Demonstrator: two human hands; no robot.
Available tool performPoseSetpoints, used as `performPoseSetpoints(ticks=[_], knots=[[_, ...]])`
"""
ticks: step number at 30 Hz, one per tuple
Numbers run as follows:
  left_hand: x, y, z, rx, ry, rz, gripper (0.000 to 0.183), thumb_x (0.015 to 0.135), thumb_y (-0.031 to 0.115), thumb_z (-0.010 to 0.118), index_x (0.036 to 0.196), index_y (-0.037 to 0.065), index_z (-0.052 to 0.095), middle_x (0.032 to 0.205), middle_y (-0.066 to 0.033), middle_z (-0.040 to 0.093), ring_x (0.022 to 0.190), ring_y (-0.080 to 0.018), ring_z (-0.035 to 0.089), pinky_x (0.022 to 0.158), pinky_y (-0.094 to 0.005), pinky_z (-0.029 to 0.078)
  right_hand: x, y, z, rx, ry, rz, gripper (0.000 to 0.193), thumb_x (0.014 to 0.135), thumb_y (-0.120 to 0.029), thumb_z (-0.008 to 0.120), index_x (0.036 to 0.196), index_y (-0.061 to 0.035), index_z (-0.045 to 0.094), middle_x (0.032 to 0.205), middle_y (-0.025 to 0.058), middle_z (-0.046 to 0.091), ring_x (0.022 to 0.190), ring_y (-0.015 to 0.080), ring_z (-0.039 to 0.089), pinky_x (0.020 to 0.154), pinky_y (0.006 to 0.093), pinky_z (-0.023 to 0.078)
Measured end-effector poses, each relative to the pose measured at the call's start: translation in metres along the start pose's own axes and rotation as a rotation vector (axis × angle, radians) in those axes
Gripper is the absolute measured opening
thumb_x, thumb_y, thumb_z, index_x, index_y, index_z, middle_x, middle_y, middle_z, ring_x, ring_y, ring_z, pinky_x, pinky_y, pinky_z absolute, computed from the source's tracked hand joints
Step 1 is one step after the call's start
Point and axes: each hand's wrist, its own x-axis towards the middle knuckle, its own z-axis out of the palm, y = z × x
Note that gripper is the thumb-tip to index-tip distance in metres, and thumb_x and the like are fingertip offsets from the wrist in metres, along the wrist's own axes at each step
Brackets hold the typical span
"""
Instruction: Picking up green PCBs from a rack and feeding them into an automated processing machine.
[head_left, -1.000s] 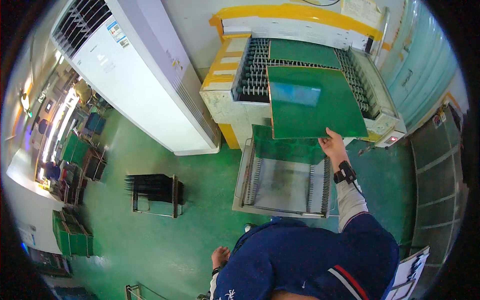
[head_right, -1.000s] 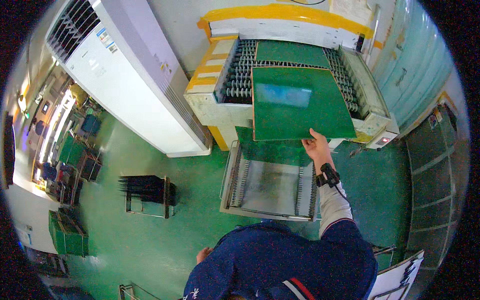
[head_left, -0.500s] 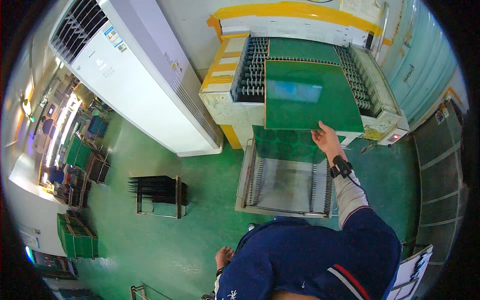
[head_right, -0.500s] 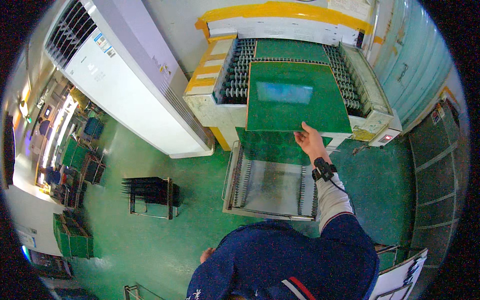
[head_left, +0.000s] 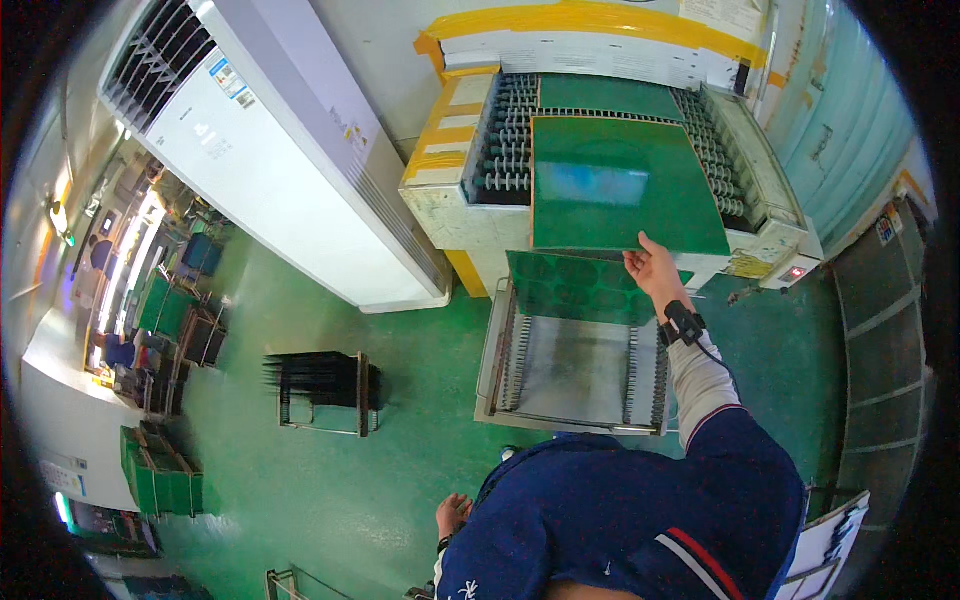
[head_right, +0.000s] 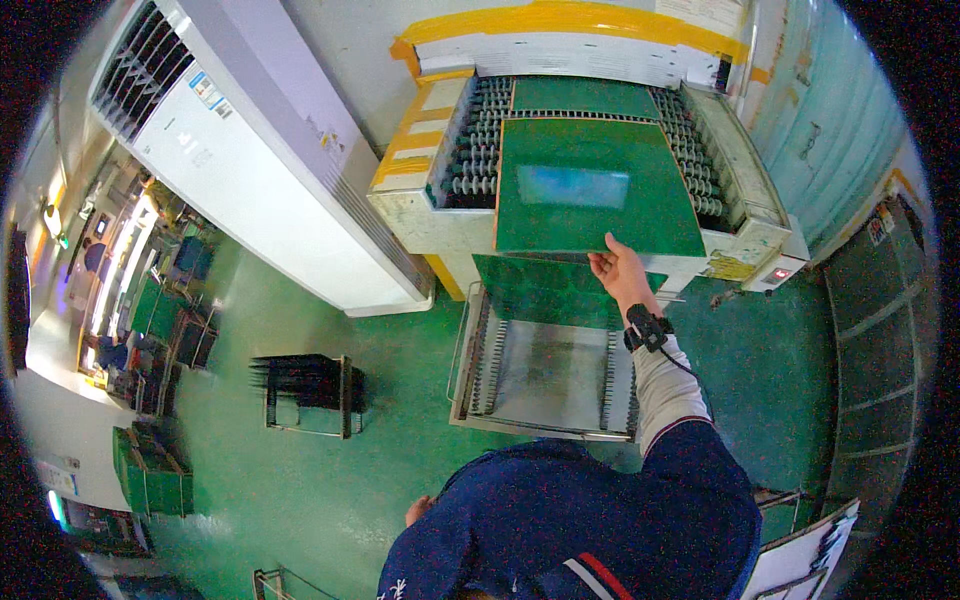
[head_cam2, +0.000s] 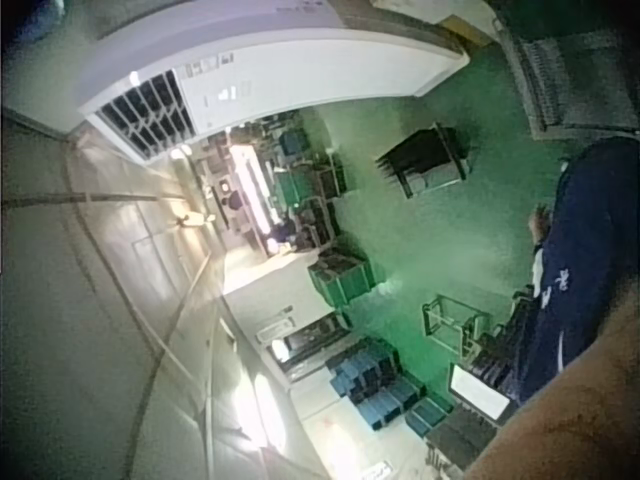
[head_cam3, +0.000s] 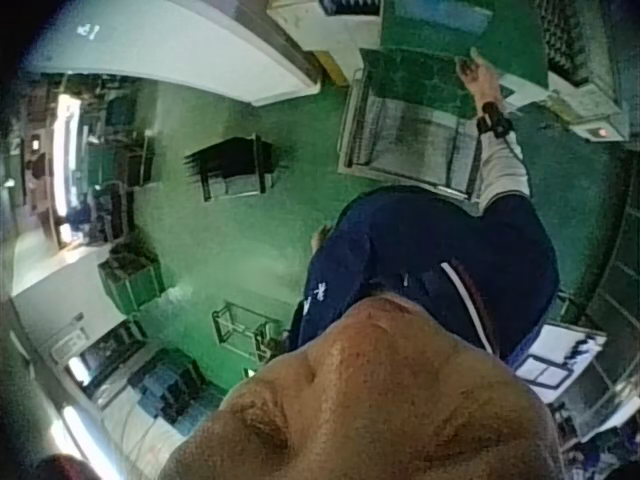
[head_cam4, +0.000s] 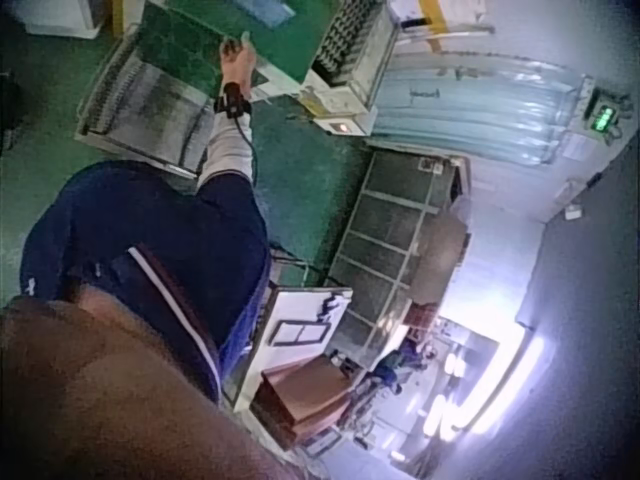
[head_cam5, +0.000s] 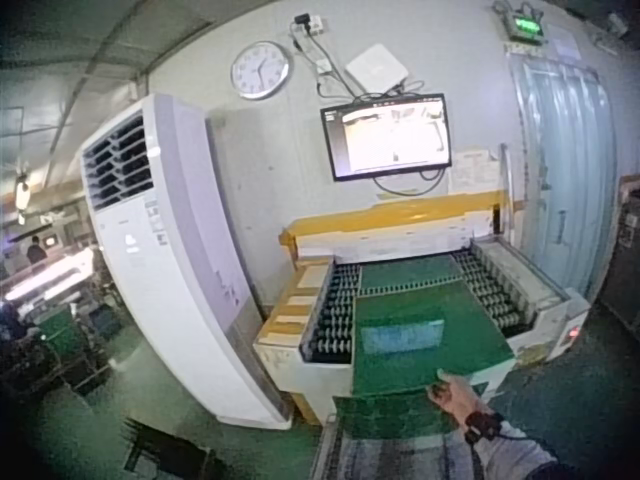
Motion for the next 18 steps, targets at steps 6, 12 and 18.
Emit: performPoseSetpoints(ticks=[6,12,18], knots=[[-0.002,-0.005,-0.001,-0.427,0.080,-0.186,0.041,0.088,0.016,0.057,0.123,-0.002,0.045,0.116,-0.0210,0.057,0.093,-0.0352,0.061,0.071,-0.0414,0.053,0.007,-0.003,0.003,0.001,-0.017,0.003,0.027,0.083,-0.025,0.068,0.092,-0.0062,0.051,0.085,0.0110,0.058,0.079,0.0248,0.058,0.070,0.0351,0.048],[-0.010,-0.008,0.006,-0.278,0.068,-0.043,0.040,0.088,0.016,0.058,0.122,-0.002,0.045,0.115,-0.0207,0.058,0.091,-0.0344,0.062,0.071,-0.0411,0.053,0.007,-0.006,0.002,0.014,-0.023,-0.024,0.027,0.083,-0.025,0.069,0.091,-0.0060,0.051,0.084,0.0108,0.058,0.081,0.0256,0.058,0.072,0.0355,0.048],[-0.003,-0.020,0.000,-0.345,0.052,-0.067,0.040,0.088,0.016,0.057,0.121,-0.003,0.045,0.116,-0.0213,0.057,0.094,-0.0349,0.061,0.074,-0.0419,0.053,0.022,-0.006,0.003,0.026,-0.003,0.005,0.026,0.084,-0.026,0.068,0.090,-0.0061,0.052,0.084,0.0102,0.058,0.082,0.0248,0.058,0.072,0.0354,0.047]])
